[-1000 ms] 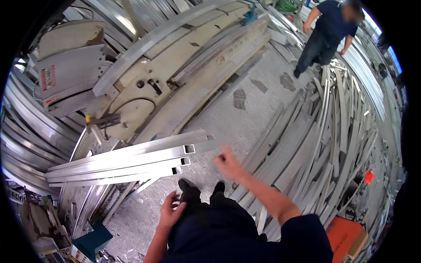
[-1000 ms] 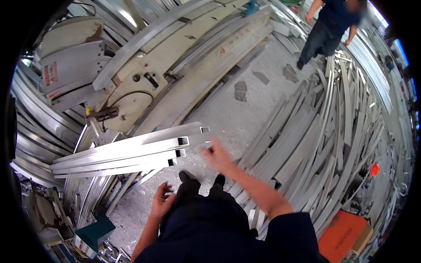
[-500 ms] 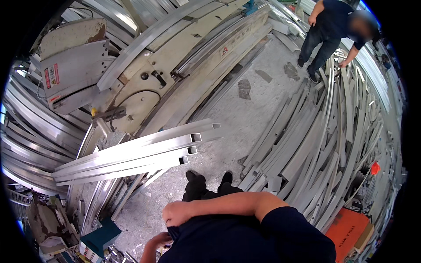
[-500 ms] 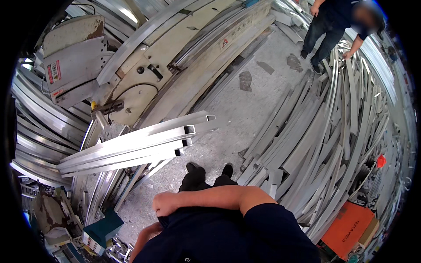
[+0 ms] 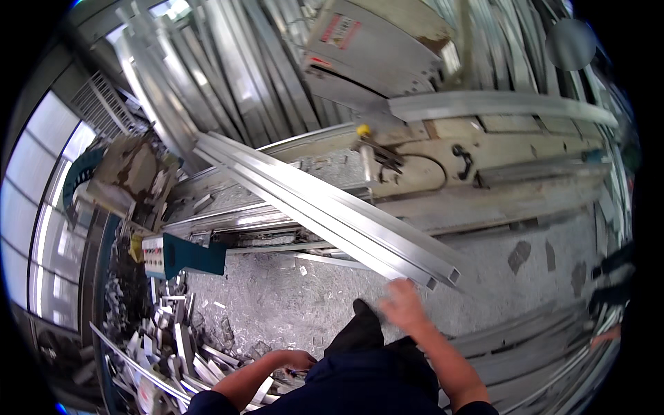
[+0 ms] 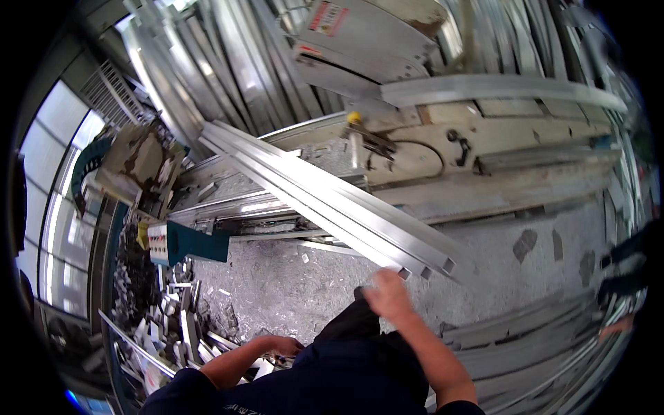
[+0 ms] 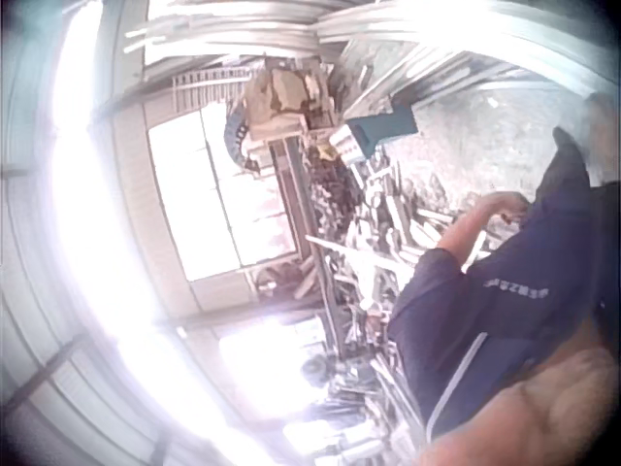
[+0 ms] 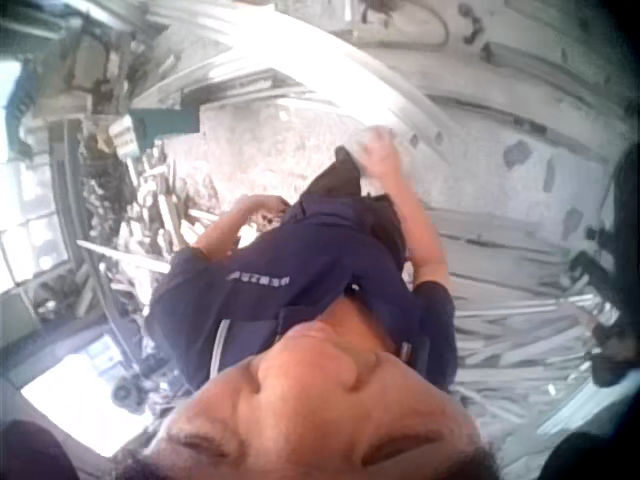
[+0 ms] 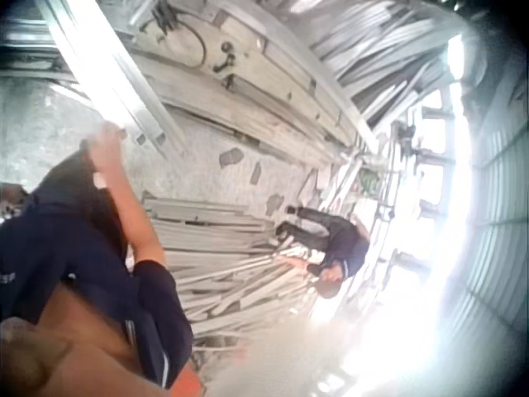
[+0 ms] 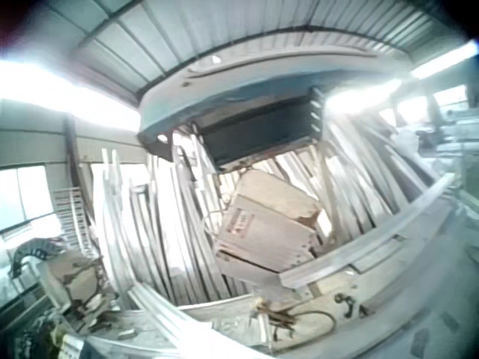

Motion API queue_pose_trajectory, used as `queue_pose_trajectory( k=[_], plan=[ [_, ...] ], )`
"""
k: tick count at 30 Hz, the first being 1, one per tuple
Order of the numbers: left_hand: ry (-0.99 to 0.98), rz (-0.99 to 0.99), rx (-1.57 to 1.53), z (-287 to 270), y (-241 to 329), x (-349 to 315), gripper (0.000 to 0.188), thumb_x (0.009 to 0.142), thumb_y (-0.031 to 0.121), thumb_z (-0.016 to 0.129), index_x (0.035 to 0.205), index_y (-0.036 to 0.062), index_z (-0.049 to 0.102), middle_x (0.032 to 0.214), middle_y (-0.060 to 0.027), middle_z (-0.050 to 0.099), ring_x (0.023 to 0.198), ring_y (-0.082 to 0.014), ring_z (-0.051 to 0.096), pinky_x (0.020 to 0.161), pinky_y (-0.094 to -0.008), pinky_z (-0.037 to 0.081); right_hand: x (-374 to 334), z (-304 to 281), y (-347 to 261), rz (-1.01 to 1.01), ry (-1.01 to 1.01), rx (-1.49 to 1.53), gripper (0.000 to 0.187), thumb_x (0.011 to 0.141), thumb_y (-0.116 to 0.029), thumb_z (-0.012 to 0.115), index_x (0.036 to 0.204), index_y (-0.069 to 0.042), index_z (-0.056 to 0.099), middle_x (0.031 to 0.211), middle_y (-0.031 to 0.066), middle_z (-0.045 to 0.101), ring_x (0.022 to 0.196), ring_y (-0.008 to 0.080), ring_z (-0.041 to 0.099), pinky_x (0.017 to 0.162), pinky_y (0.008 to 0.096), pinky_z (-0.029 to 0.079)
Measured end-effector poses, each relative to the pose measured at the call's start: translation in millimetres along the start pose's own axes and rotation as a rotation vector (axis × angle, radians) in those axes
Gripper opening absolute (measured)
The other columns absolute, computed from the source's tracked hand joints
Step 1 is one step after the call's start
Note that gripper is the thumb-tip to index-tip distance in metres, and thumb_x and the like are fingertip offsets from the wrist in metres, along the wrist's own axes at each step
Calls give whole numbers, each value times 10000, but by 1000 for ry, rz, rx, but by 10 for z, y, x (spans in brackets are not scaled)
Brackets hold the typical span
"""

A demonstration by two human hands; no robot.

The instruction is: The person repeatedly picks up long aluminum profiles, positions them in a miter saw, and cuts them to length. After each cut, the person removes the profile and places it aside. The process is repeated multiple times with different profiles.

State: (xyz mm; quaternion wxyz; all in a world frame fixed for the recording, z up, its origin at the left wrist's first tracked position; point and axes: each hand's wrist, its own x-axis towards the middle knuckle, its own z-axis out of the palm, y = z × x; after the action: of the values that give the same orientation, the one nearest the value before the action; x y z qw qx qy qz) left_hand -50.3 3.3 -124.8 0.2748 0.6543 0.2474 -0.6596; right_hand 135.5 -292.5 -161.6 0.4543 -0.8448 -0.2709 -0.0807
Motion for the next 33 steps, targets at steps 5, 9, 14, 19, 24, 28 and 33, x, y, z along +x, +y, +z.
queue_pose_trajectory(
  k=[5, 9, 14, 19, 24, 28, 33],
  plan=[
    [30, 380, -194, 49, -156, 308, 450, 864, 410, 662, 1259, 195, 642, 855, -8, 638, 648, -95, 537, 538, -264, 432, 188, -387, 900, 462, -224, -577, 688, 671, -193, 762, 1275, -13, 487, 1334, 202, 412, 1255, 378, 383, 1007, 499, 376],
    [161, 661, -492, 109, -403, 458, 506, 897, 340, 645, 1328, 86, 569, 1030, -39, 659, 864, -104, 575, 755, -283, 483, 233, -488, 1429, 545, -429, -600, 709, 677, -257, 784, 1255, 0, 465, 1319, 191, 451, 1253, 361, 422, 1016, 494, 376],
    [197, 650, -745, 395, -423, 332, 469, 935, 289, 575, 1293, -2, 494, 1279, -164, 578, 1153, -231, 556, 962, -344, 445, 237, -513, 1431, 225, -397, -604, 506, 651, -235, 744, 1043, -10, 516, 1177, 252, 562, 1121, 408, 541, 947, 467, 450],
    [814, 462, -72, 457, -804, 511, 397, 813, 371, 636, 922, -3, 559, 1066, -232, 626, 960, -407, 622, 780, -470, 513, 264, -558, 496, 630, -762, -367, 593, 680, -251, 703, 1164, 0, 468, 1122, 291, 591, 986, 428, 615, 853, 489, 496],
    [743, 354, 107, -370, -546, 95, 298, 758, 286, 657, 936, 47, 664, 883, -187, 670, 853, -388, 646, 733, -454, 529, -178, -270, 306, 521, -739, -229, 654, 674, -243, 700, 1249, -50, 455, 1123, 288, 587, 992, 444, 602, 836, 509, 491],
    [1017, 640, -707, -2159, -181, 766, 563, 761, 419, 760, 1115, 0, 630, 956, -161, 679, 757, -213, 642, 687, -365, 527, -336, -142, 89, 440, -616, -217, 602, 750, -275, 673, 1286, -47, 523, 1153, 251, 607, 1060, 422, 573, 900, 495, 458],
    [874, 981, -1594, -4408, 573, 973, 634, 734, 288, 811, 1192, -62, 548, 1106, -178, 640, 805, -259, 651, 703, -360, 526, -316, -39, -107, 684, -759, -314, 649, 779, -242, 683, 1359, -42, 473, 1190, 251, 589, 1065, 424, 549, 930, 500, 427]
  ],
)
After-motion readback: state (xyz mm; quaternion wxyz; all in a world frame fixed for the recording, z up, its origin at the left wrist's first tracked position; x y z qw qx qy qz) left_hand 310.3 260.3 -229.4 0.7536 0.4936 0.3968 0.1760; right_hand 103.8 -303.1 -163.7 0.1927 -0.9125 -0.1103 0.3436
